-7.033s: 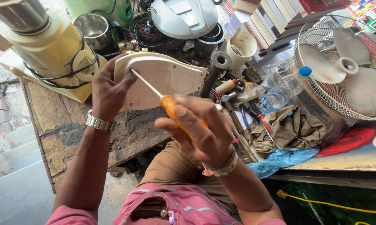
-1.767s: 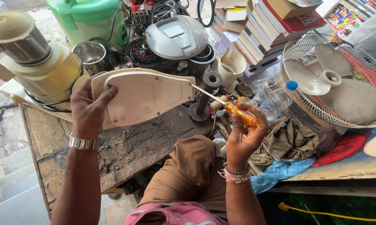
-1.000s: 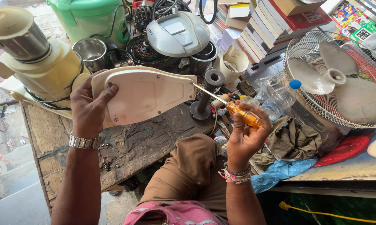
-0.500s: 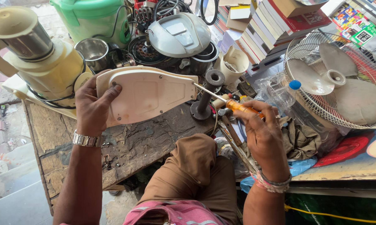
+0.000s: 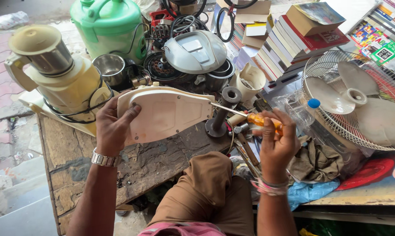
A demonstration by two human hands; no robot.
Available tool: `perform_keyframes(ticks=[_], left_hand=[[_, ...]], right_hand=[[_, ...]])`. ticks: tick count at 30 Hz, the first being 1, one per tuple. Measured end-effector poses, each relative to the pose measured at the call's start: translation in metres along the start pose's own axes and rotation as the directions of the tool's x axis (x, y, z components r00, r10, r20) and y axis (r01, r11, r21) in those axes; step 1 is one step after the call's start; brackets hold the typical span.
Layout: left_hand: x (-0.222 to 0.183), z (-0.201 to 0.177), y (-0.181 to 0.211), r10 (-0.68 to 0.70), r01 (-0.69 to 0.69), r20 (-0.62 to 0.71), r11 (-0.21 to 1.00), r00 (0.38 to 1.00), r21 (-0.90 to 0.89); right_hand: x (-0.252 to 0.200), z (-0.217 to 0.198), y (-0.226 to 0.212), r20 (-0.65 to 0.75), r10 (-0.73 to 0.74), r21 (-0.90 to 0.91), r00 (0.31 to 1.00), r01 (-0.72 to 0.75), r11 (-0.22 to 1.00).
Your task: The person assembles a white plastic appliance housing by inserting a cover plate and securing it with screws using a screwdriver. They then attach a round base plate to the bottom of the housing and fasten it with screws.
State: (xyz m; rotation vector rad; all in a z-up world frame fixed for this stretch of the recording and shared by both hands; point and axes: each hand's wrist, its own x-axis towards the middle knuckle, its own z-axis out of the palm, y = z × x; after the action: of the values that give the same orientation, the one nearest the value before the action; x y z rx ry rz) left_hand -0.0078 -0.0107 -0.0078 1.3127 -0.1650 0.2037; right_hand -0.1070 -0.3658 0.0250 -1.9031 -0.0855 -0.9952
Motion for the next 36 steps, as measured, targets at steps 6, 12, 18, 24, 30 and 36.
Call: perform_keyframes(ticks=[6,12,18,24,30,36], left_hand=[[0.005,-0.001,0.005,-0.005,0.005,-0.03,1.0,1.0,0.008],[0.01,-0.003,0.007,0.043,-0.044,-0.034,0.999,0.999,-0.029],[0.009,-0.003,0.008,0.017,-0.016,-0.063,1.0,0.998,0.022],[0.01,-0.003,0.011,0.04,-0.039,-0.057,0.999,0.998,0.011],[0.01,-0.006,0.008,0.018,-0.016,-0.055,0.999,0.998,0.033],[0.009,-0.007,0.007,0.048,-0.048,-0.027,0.999,0.998,0.026]], right_hand=[[-0.001,0.003,-0.006,0.089,-0.294,-0.085,0.952,0.301,0.95],[0.002,0.011,-0.003,-0.098,-0.208,-0.367,0.973,0.159,0.917],[0.001,0.003,0.012,0.087,-0.156,0.414,0.984,0.107,0.904],[0.003,0.01,0.017,-0.098,-0.326,-0.348,0.94,0.274,0.896],[0.006,0.018,0.003,-0.026,-0.202,0.194,0.979,0.203,0.96],[0.012,0.019,-0.009,-0.016,-0.394,-0.12,0.919,0.389,0.913]])
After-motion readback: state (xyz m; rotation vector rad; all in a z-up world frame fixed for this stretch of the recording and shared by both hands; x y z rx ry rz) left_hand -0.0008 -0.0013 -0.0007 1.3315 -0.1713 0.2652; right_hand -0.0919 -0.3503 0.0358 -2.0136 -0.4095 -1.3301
